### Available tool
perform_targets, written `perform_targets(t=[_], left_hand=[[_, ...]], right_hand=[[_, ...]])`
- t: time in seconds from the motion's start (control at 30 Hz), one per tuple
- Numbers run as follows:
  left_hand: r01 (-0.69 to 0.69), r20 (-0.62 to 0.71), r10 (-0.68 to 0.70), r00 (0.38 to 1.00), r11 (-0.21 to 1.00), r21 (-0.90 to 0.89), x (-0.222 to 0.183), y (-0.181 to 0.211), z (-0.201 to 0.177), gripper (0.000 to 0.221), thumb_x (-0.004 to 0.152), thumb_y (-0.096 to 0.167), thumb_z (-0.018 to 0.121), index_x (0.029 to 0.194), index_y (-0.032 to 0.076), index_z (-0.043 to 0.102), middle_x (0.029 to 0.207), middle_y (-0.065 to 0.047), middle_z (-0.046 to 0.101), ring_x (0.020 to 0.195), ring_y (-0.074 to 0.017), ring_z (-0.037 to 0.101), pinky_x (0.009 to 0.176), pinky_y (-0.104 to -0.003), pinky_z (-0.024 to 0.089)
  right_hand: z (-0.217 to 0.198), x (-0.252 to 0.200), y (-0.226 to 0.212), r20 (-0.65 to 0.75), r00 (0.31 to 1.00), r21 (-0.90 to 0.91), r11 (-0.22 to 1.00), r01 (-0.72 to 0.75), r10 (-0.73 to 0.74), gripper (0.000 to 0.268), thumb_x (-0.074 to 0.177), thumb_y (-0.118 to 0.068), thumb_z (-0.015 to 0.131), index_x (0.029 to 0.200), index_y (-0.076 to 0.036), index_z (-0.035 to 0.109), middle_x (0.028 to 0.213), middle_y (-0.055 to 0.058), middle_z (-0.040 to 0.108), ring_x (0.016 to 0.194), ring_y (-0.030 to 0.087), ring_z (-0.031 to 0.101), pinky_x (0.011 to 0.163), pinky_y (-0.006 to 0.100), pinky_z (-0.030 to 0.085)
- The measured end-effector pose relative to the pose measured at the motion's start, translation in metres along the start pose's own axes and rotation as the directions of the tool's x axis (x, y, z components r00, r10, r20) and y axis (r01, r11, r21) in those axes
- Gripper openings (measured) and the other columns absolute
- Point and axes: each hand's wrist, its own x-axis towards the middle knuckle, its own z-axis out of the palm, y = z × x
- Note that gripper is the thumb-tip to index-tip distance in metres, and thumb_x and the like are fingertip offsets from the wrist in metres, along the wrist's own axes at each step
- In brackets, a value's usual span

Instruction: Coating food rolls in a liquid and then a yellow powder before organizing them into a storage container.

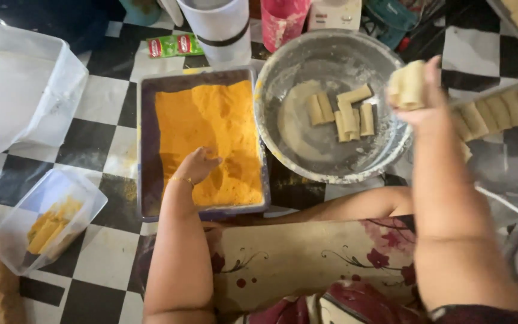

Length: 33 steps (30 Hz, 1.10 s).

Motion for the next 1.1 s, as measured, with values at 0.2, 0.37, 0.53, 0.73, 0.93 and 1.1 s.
perform_targets(t=[0.2, 0.37, 0.53, 0.73, 0.93, 1.1], left_hand=[[0.001, 0.004, 0.0, 1.0, 0.998, -0.065, -0.025, 0.004, -0.015, 0.068, 0.089, 0.05, 0.069, 0.141, 0.008, 0.058, 0.118, -0.024, 0.071, 0.12, -0.0412, 0.064, 0.102, -0.051, 0.052], [-0.011, 0.021, 0.012, 1.0, 0.999, -0.05, -0.016, 0.025, -0.026, 0.07, 0.088, 0.049, 0.069, 0.141, 0.006, 0.057, 0.121, -0.026, 0.07, 0.12, -0.0424, 0.064, 0.103, -0.052, 0.051], [-0.034, 0.031, 0.036, 0.999, 0.998, -0.052, -0.004, 0.036, -0.018, 0.068, 0.089, 0.046, 0.07, 0.142, 0.006, 0.056, 0.123, -0.025, 0.069, 0.121, -0.0409, 0.064, 0.102, -0.051, 0.052], [0.022, 0.039, -0.021, 0.999, 0.999, -0.032, -0.014, 0.026, -0.016, 0.066, 0.09, 0.046, 0.069, 0.142, 0.007, 0.057, 0.122, -0.024, 0.07, 0.12, -0.0389, 0.065, 0.102, -0.05, 0.053], [0.005, 0.023, -0.004, 1.0, 0.999, -0.051, -0.003, 0.019, -0.009, 0.066, 0.09, 0.05, 0.07, 0.142, 0.011, 0.058, 0.118, -0.019, 0.071, 0.119, -0.0349, 0.066, 0.099, -0.048, 0.054], [-0.023, 0.025, 0.024, 0.999, 1.0, -0.016, 0.011, 0.009, 0.003, 0.069, 0.087, 0.051, 0.072, 0.14, 0.009, 0.059, 0.117, -0.019, 0.072, 0.117, -0.0362, 0.066, 0.099, -0.048, 0.054]], right_hand=[[0.036, 0.079, 0.122, -0.293, 0.927, -0.26, 0.953, 0.157, -0.233, 0.077, 0.085, -0.049, 0.091, 0.138, -0.01, 0.051, 0.134, 0.015, 0.062, 0.119, 0.034, 0.068, 0.097, 0.062, 0.056], [0.05, 0.064, 0.128, -0.058, 0.729, -0.925, 0.312, 0.219, -0.683, 0.099, 0.084, -0.03, 0.096, 0.157, -0.011, 0.031, 0.149, 0.025, 0.043, 0.143, 0.041, 0.045, 0.123, 0.05, 0.034], [0.085, 0.043, 0.165, 0.399, 0.847, -0.857, -0.471, 0.209, -0.35, 0.017, 0.096, -0.037, 0.066, 0.109, -0.027, 0.07, 0.119, -0.003, 0.063, 0.115, 0.027, 0.066, 0.091, 0.051, 0.056], [0.159, -0.02, 0.171, 0.306, 0.952, -0.79, -0.555, 0.259, 0.009, 0.062, 0.092, -0.025, 0.074, 0.143, 0.0, 0.052, 0.143, 0.027, 0.049, 0.144, 0.042, 0.036, 0.11, 0.056, 0.042], [0.179, -0.042, 0.19, -0.095, 0.952, -0.658, 0.699, -0.279, 0.29, 0.038, 0.108, -0.019, 0.043, 0.128, 0.012, 0.043, 0.123, 0.031, 0.049, 0.12, 0.05, 0.062, 0.096, 0.053, 0.058], [0.146, -0.019, 0.21, -0.053, 0.929, -0.778, 0.567, -0.269, 0.367, 0.034, 0.094, -0.011, 0.047, 0.119, 0.008, 0.06, 0.114, 0.025, 0.066, 0.096, 0.035, 0.07, 0.08, 0.043, 0.061]])
